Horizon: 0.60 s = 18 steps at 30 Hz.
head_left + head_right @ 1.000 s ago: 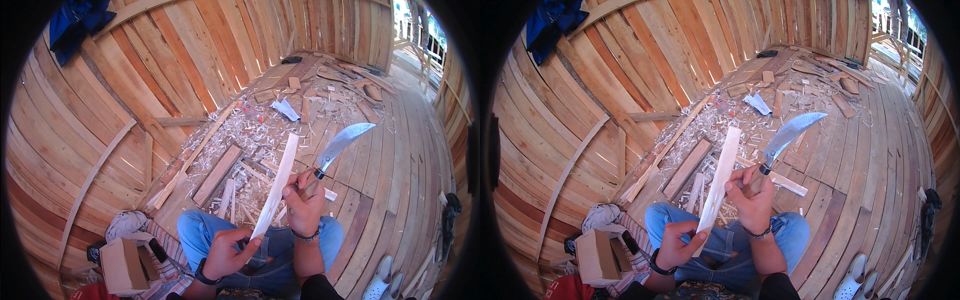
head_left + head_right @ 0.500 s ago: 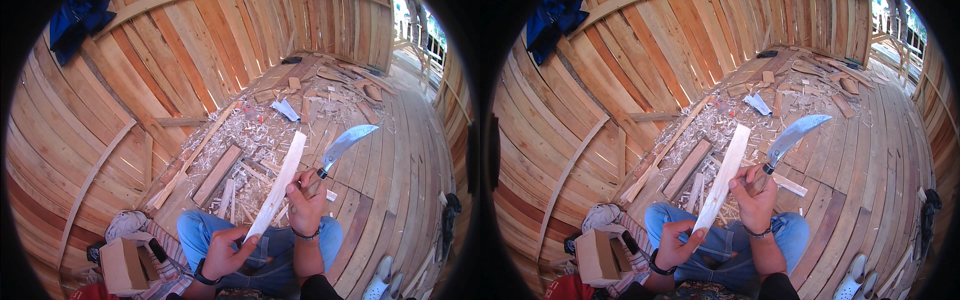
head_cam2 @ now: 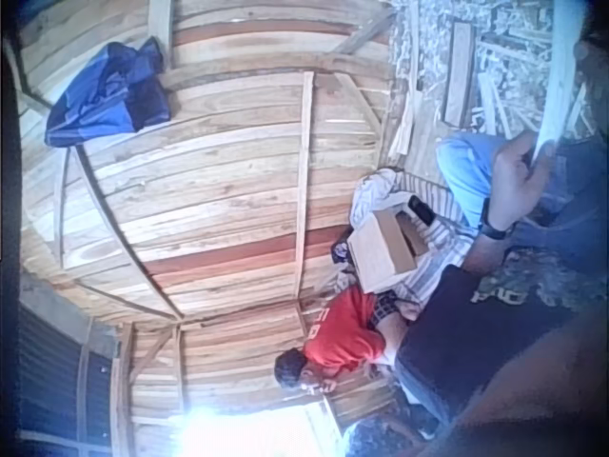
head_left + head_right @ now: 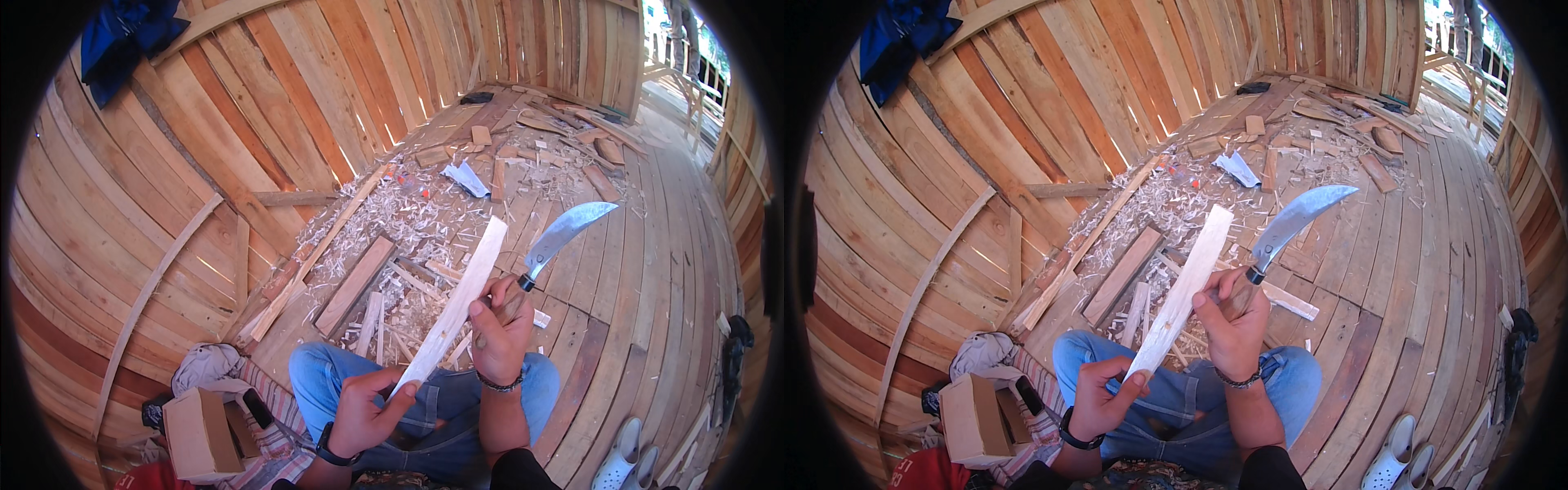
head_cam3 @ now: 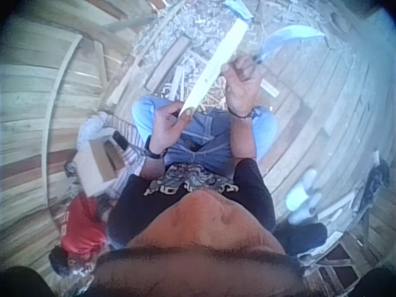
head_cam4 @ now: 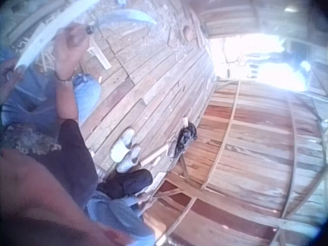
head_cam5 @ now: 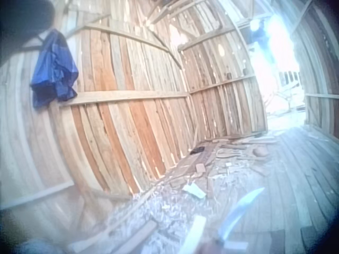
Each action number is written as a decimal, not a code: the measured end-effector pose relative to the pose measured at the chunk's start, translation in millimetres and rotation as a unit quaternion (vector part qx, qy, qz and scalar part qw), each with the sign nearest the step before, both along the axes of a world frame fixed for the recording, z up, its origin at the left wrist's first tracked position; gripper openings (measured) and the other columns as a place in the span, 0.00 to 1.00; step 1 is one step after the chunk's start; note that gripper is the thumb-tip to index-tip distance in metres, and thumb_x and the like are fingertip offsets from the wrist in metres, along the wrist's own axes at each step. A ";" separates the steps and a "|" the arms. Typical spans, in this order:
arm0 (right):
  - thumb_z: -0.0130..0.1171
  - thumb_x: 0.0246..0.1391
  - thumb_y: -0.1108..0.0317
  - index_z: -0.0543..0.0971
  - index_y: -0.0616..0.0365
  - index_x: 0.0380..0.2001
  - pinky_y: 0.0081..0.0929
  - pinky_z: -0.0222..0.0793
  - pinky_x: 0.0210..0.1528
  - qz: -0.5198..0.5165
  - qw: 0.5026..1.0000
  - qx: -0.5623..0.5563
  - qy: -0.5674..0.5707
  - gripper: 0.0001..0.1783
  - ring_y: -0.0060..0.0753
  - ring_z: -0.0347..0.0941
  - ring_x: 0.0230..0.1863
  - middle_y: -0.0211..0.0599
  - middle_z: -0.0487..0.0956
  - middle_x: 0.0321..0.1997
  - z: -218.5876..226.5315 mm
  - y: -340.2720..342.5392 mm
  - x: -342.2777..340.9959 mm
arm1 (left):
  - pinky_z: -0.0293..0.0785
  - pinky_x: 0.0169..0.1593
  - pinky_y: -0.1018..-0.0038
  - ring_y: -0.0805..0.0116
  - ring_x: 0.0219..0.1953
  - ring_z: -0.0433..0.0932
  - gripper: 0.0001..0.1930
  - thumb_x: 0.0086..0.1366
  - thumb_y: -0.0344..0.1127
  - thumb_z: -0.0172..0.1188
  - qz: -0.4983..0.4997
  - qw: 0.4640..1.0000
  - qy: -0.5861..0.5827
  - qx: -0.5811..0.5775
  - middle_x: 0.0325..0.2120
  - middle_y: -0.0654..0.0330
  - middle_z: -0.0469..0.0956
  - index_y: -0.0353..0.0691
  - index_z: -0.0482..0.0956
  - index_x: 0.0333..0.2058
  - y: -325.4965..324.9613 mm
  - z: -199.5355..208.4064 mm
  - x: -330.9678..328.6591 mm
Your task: The person whittles a piece of wood using a handheld blade while sitting on a wooden floor.
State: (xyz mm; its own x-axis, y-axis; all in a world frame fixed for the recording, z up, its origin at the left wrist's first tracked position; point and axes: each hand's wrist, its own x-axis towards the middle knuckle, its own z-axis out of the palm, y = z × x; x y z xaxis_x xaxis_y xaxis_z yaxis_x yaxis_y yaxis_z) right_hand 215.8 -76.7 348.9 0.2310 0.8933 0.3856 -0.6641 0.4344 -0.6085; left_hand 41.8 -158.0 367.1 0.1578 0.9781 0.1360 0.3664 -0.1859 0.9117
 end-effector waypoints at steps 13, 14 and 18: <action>0.59 0.45 0.78 0.63 0.53 0.28 0.14 0.59 0.26 -0.027 0.999 -0.032 -0.022 0.14 0.16 0.63 0.26 0.29 0.67 0.31 1.6 0.1 -3.1 | 0.72 0.30 0.81 0.75 0.25 0.76 0.16 0.61 0.23 0.50 0.003 0.996 -0.081 -0.039 0.23 0.58 0.76 0.32 0.62 0.48 -3.4 6.1 -0.7; 0.58 0.45 0.79 0.63 0.54 0.28 0.15 0.61 0.28 -0.022 0.999 -0.027 -0.016 0.14 0.16 0.64 0.27 0.29 0.68 0.31 0.8 0.5 -1.7 | 0.72 0.30 0.81 0.75 0.24 0.75 0.16 0.61 0.23 0.50 0.005 0.995 -0.093 -0.042 0.23 0.58 0.76 0.32 0.62 0.48 -3.5 5.7 -0.8; 0.59 0.45 0.79 0.63 0.54 0.28 0.14 0.61 0.27 -0.027 0.999 -0.032 -0.015 0.14 0.16 0.64 0.26 0.28 0.68 0.30 1.1 0.1 -2.1 | 0.72 0.29 0.81 0.75 0.23 0.74 0.14 0.61 0.23 0.50 0.013 0.991 -0.125 -0.036 0.22 0.58 0.75 0.32 0.63 0.46 -3.9 3.3 -2.5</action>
